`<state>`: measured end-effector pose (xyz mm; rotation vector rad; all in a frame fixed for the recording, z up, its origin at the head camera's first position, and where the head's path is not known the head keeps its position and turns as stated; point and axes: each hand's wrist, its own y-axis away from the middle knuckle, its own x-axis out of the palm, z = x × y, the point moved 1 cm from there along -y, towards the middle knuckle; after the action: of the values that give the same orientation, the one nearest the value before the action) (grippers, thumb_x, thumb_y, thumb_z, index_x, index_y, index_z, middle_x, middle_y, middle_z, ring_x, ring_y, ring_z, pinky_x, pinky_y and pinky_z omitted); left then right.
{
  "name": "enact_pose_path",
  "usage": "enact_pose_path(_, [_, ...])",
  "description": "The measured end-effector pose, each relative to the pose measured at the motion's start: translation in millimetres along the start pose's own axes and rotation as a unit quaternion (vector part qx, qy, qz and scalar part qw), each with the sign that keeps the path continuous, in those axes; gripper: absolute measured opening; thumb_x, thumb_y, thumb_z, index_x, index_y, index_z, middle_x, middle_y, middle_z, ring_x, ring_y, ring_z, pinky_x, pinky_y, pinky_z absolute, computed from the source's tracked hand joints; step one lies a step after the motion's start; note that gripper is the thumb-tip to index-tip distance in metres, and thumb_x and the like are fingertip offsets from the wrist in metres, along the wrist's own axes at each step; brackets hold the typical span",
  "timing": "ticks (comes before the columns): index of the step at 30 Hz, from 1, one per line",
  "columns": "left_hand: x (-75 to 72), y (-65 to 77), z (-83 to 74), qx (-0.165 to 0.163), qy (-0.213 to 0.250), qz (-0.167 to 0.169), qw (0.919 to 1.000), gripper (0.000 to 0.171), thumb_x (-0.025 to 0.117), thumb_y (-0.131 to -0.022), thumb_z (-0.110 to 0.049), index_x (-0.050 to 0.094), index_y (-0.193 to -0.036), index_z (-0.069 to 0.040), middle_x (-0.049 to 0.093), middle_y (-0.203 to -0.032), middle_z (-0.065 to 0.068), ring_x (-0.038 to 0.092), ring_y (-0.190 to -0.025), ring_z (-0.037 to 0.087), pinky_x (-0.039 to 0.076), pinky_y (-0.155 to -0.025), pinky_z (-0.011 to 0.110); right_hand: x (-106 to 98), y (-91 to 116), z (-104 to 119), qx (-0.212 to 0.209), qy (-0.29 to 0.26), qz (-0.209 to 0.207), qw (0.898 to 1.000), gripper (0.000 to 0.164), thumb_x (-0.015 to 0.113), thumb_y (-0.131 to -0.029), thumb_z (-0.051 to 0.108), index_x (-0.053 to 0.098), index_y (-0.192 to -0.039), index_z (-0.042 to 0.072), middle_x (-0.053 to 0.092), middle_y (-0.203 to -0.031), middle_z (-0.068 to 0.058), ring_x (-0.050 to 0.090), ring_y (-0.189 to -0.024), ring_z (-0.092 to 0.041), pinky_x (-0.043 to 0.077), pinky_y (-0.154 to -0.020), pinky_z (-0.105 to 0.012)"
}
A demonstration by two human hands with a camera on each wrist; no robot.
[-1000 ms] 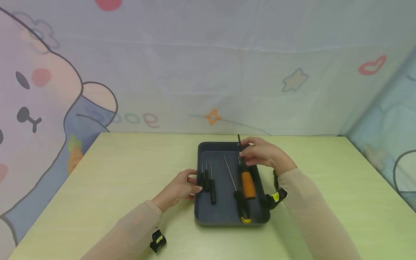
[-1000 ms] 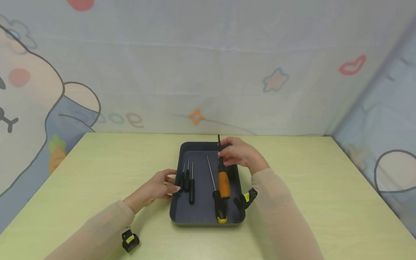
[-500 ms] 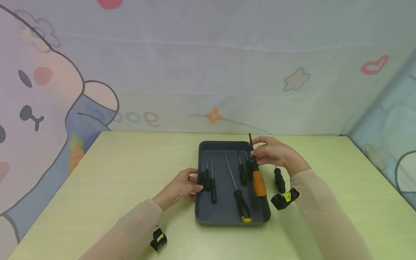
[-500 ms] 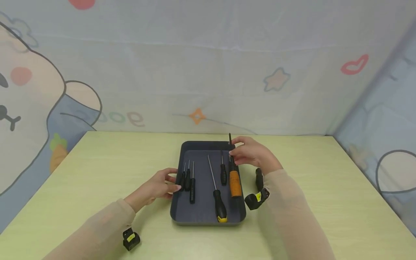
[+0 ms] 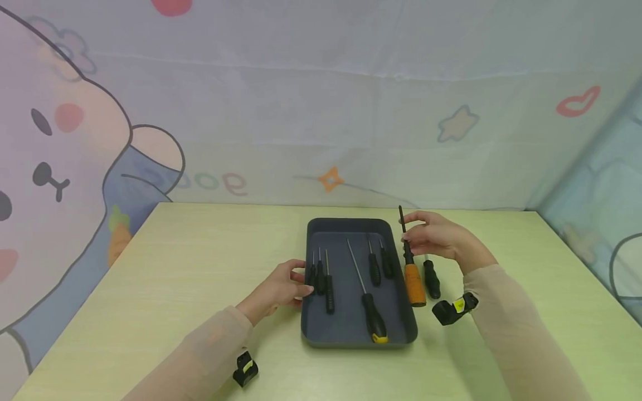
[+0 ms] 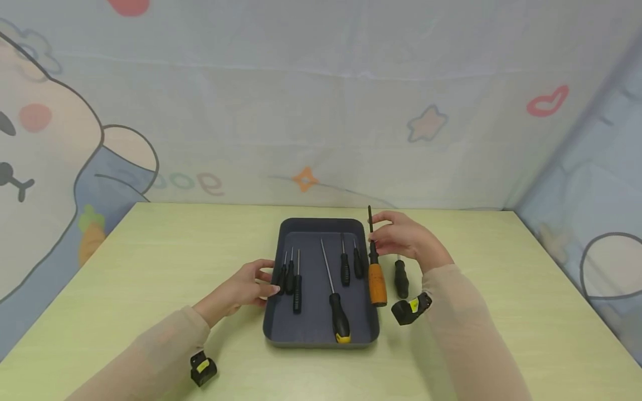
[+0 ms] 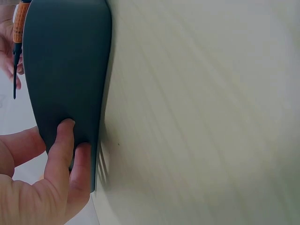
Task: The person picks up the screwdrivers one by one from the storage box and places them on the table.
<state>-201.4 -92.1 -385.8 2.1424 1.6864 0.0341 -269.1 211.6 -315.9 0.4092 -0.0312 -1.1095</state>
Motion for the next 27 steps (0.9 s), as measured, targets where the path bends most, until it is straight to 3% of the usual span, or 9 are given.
enact_pose_path(27, [-0.4,2.3,-1.3,-0.003,-0.004,-0.003,1.0000,0.059,0.063,-0.084,0.007,0.038,-0.137,0.001,0.049,-0.110,0.022,0.061,-0.084,0.026,0.055,-0.070,0.041,-29,14,-21,0.012,-0.045,-0.010,0.999,0.050,0.050,-0.092,0.000,0.023,-0.133,-0.006,0.060,-0.085,-0.003,0.055,-0.064,-0.008,0.052,-0.064,-0.022])
